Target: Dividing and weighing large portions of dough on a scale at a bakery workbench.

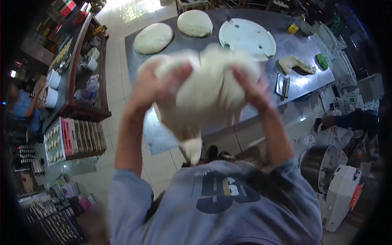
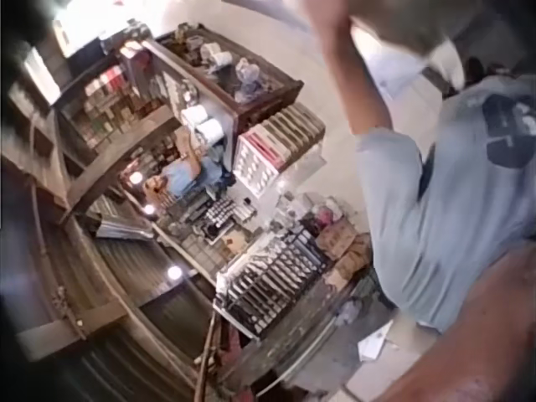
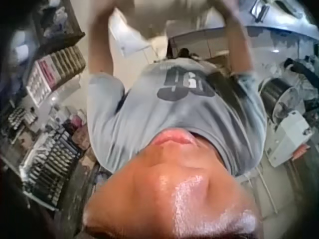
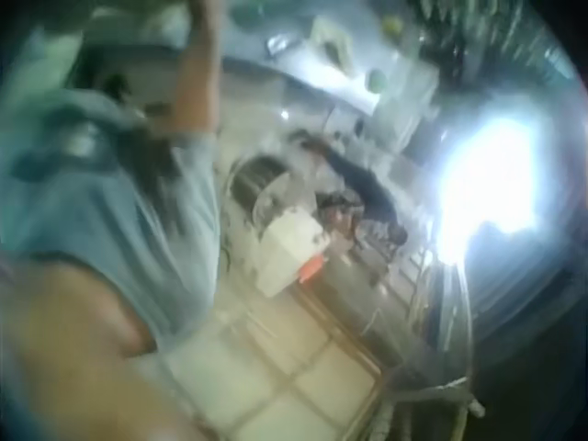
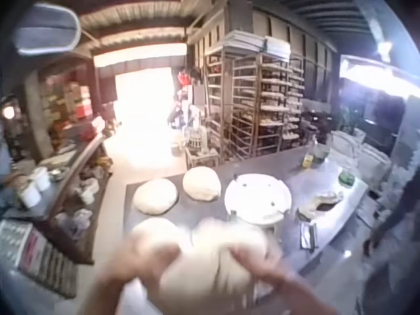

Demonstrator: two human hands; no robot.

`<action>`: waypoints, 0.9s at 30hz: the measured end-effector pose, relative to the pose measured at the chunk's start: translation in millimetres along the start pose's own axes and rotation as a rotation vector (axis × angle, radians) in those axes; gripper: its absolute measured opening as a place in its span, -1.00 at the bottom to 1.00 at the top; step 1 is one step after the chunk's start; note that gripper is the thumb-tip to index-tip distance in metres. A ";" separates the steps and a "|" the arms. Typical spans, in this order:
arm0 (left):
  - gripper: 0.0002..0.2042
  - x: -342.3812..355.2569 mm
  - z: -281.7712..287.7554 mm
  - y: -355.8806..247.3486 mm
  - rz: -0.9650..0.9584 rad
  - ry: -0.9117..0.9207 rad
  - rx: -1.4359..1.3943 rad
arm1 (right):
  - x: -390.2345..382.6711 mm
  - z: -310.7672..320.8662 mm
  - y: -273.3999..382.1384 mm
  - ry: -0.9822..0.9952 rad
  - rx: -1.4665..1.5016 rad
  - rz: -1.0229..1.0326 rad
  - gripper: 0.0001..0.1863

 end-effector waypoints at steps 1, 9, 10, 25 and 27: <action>-0.78 -1.2 -6.2 -30.7 -0.215 -0.092 0.065 | 5.9 12.5 36.1 0.046 0.004 0.187 -0.58; -0.62 -41.4 -21.9 135.7 -0.421 -0.506 0.298 | 4.5 9.3 -43.1 -0.107 -0.764 0.900 -0.50; -0.65 -59.3 -34.6 183.2 -0.136 -0.577 0.200 | -12.9 7.5 -82.2 -0.047 -0.795 0.833 -0.50; -0.57 -87.2 1.8 169.6 0.473 -0.362 0.745 | 22.9 -37.1 -131.9 0.165 -0.787 0.308 -0.22; -0.53 -84.7 -22.0 145.7 0.121 -0.363 1.264 | -18.8 -33.4 -143.6 0.078 -0.641 0.181 -0.29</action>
Point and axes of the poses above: each hand's wrist, its own x-axis towards the middle knuckle, its own z-axis out of the back of the hand, y = z × x, the point moved 1 cm from there along x, towards the middle knuckle, and after that the axes turned 12 degrees about -x, right-handed, at the moved point
